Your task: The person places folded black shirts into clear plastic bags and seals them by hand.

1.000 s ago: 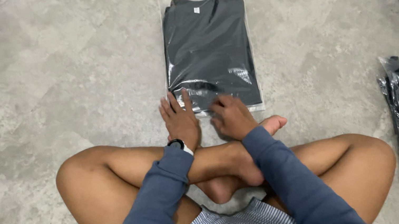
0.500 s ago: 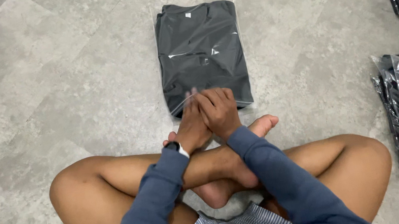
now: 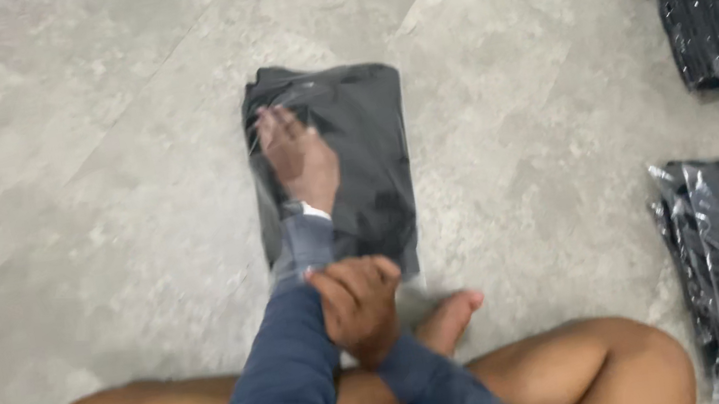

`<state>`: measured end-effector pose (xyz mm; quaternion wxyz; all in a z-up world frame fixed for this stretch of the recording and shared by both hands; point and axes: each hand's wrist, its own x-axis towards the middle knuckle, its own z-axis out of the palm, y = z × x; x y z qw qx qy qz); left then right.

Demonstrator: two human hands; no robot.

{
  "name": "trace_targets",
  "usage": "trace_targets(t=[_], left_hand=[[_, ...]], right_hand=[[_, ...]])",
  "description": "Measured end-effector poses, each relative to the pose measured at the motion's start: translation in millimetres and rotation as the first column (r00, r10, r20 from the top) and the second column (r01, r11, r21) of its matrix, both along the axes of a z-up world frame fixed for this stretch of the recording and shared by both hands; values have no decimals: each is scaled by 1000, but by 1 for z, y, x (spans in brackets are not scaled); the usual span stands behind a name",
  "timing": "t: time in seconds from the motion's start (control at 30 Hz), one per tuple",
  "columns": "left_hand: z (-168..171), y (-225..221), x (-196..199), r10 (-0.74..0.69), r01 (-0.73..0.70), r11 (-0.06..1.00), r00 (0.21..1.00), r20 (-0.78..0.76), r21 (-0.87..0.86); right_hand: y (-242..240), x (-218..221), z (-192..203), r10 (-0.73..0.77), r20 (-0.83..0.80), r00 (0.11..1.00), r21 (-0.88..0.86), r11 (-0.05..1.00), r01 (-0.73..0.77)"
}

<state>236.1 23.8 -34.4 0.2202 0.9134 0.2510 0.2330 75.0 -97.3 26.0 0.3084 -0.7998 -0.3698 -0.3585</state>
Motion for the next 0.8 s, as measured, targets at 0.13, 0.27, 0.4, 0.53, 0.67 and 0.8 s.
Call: trace_targets(t=[0.13, 0.27, 0.4, 0.53, 0.67, 0.8], left_hand=[[-39, 16, 36, 243, -239, 960, 970, -13, 148], [-67, 21, 59, 341, -317, 927, 935, -98, 200], [-46, 20, 53, 283, -260, 955, 942, -178, 144], [-37, 26, 54, 217, -216, 976, 956, -199, 25], [-42, 25, 55, 291, -189, 927, 907, -303, 324], [-42, 22, 57, 265, -186, 948, 911, -315, 259]], right_hand=[[6, 9, 32, 26, -164, 986, 47, 999, -19], [12, 15, 34, -8, -325, 946, 57, 998, 28], [18, 14, 20, -15, -366, 930, 73, 996, 45], [20, 13, 21, 48, -401, 915, 79, 997, -18], [16, 15, 14, 54, -374, 926, 69, 997, -30], [17, 14, 13, 64, -360, 931, 78, 996, -39]])
